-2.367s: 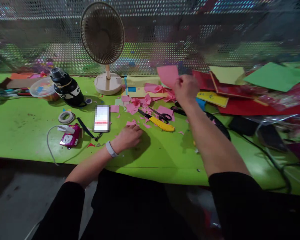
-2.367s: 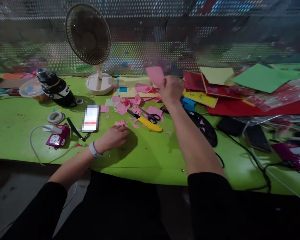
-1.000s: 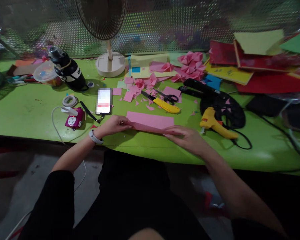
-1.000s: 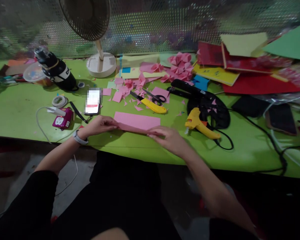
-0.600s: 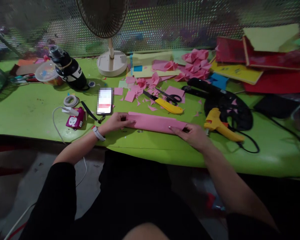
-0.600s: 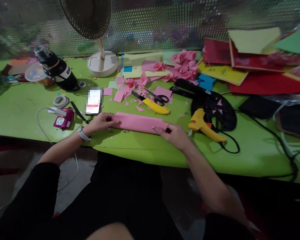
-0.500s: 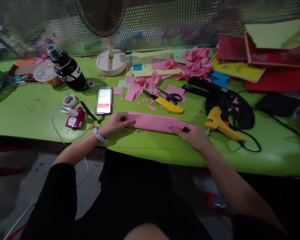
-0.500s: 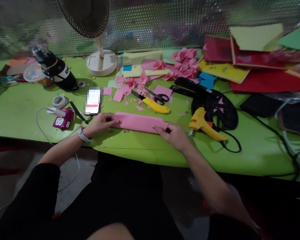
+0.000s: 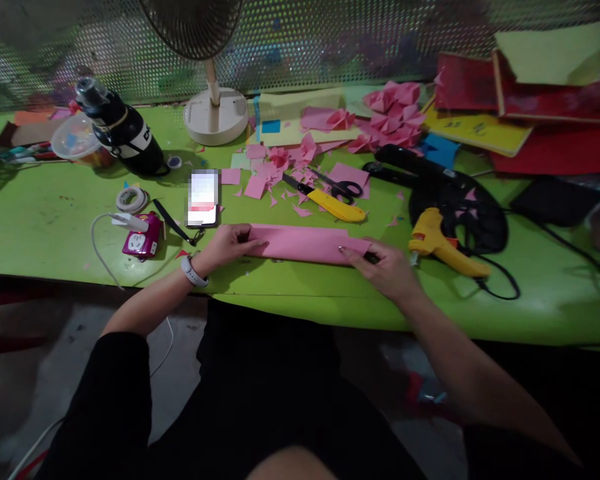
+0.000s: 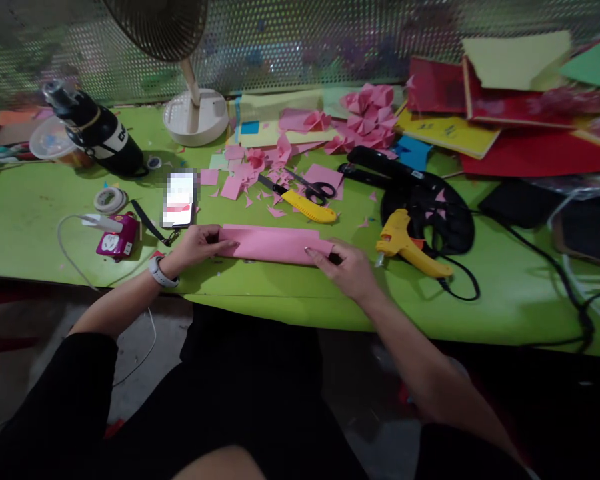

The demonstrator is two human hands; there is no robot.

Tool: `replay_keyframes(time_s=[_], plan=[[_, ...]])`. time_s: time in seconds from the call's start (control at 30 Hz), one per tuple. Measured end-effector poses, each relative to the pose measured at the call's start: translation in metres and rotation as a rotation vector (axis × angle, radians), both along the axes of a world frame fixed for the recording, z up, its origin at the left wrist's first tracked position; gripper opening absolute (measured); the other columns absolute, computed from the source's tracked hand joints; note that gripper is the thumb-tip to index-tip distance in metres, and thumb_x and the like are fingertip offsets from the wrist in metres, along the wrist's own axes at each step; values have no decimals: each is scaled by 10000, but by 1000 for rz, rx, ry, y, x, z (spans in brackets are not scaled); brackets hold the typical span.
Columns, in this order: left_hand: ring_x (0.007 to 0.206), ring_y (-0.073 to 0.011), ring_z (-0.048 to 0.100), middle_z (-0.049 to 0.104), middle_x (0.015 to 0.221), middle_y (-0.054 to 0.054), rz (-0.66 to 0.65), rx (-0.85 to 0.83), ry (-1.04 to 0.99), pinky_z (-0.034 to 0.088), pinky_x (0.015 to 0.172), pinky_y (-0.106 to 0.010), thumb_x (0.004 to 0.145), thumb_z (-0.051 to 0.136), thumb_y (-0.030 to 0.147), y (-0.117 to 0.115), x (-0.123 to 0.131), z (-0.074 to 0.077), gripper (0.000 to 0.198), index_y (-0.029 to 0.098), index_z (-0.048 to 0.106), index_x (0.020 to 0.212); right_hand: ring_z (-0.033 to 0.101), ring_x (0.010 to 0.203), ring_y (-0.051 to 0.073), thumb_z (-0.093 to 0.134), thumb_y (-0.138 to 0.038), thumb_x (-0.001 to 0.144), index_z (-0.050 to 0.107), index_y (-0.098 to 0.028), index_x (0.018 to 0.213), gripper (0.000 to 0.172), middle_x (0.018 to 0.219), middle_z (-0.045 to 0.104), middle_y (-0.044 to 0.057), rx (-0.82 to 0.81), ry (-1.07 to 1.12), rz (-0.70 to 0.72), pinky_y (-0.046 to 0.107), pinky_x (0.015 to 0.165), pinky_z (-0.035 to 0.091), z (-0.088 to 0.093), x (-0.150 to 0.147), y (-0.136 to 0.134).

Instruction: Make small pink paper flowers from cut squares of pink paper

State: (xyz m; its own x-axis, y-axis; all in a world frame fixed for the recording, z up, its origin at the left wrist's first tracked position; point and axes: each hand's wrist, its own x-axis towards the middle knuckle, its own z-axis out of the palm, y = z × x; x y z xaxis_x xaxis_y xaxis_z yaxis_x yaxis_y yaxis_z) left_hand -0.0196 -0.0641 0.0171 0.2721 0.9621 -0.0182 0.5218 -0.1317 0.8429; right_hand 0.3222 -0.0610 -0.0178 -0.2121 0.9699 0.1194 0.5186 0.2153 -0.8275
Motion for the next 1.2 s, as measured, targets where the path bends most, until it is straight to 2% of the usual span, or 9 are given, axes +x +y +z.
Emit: replay_keyframes(time_s=[0.3, 0.4, 0.53, 0.6, 0.7, 0.8, 0.93, 1.07, 1.2], plan=[[534, -82, 294, 341, 586, 61, 17, 33, 44, 198, 499, -267, 857, 720, 474, 0, 0, 0, 440, 202, 442, 652, 699, 891, 265, 648, -573, 880, 758, -239, 895, 353, 963, 755, 80, 64, -65, 0, 443, 824, 566, -4, -2, 0], [530, -86, 370, 422, 598, 69, 13, 24, 20, 240, 491, -249, 868, 729, 427, -2, 1, -2, 293, 178, 612, 968, 674, 860, 267, 610, -631, 888, 710, -245, 799, 409, 911, 719, 85, 136, -140, -11, 448, 807, 548, -4, -3, 1], [529, -100, 449, 494, 607, 69, 27, 76, 90, 319, 496, -235, 898, 710, 396, -3, 0, -5, 542, 165, 523, 1351, 626, 759, 254, 544, -692, 903, 654, -241, 743, 491, 831, 669, 83, 145, -251, 4, 415, 684, 510, -4, -3, 3], [620, -126, 559, 615, 736, 9, 47, 171, 174, 433, 570, -251, 919, 684, 389, -3, -2, -6, 568, 162, 491, 1403, 612, 748, 254, 523, -721, 899, 625, -240, 719, 524, 816, 656, 85, 149, -280, 4, 408, 666, 495, -4, -3, 4], [1025, -232, 671, 685, 1175, -139, 37, 444, 377, 539, 876, -382, 977, 591, 361, -4, 0, -3, 505, 180, 483, 1436, 616, 770, 260, 508, -730, 901, 591, -242, 689, 538, 821, 651, 87, 164, -297, -7, 415, 697, 496, -6, -3, 5], [1442, -286, 451, 486, 1545, -138, -206, 676, 556, 347, 1191, -503, 1029, 478, 344, -13, 14, 2, 511, 247, 403, 1525, 617, 771, 267, 497, -724, 908, 592, -246, 692, 534, 816, 650, 86, 181, -314, -12, 423, 696, 496, -8, -3, 6], [1582, -294, 182, 248, 1685, -146, -502, 689, 665, 81, 1295, -525, 997, 422, 614, -30, 47, -3, 821, 193, 135, 1640, 619, 766, 265, 519, -696, 911, 644, -243, 758, 494, 827, 658, 83, 169, -326, -4, 411, 652, 490, -10, -2, 8], [1597, -317, 91, 173, 1702, -141, -523, 616, 669, 11, 1292, -561, 946, 365, 746, -34, 67, -16, 956, 177, 52, 1648, 624, 784, 259, 540, -663, 916, 671, -240, 799, 457, 875, 675, 88, 145, -308, -9, 399, 640, 484, -9, -1, 8], [1596, -322, 95, 161, 1703, -135, -520, 574, 652, 5, 1293, -558, 936, 351, 767, -30, 67, -23, 959, 188, 75, 1648, 602, 748, 252, 545, -656, 914, 650, -243, 782, 446, 837, 653, 80, 120, -301, -4, 396, 625, 468, -9, 0, 8]])
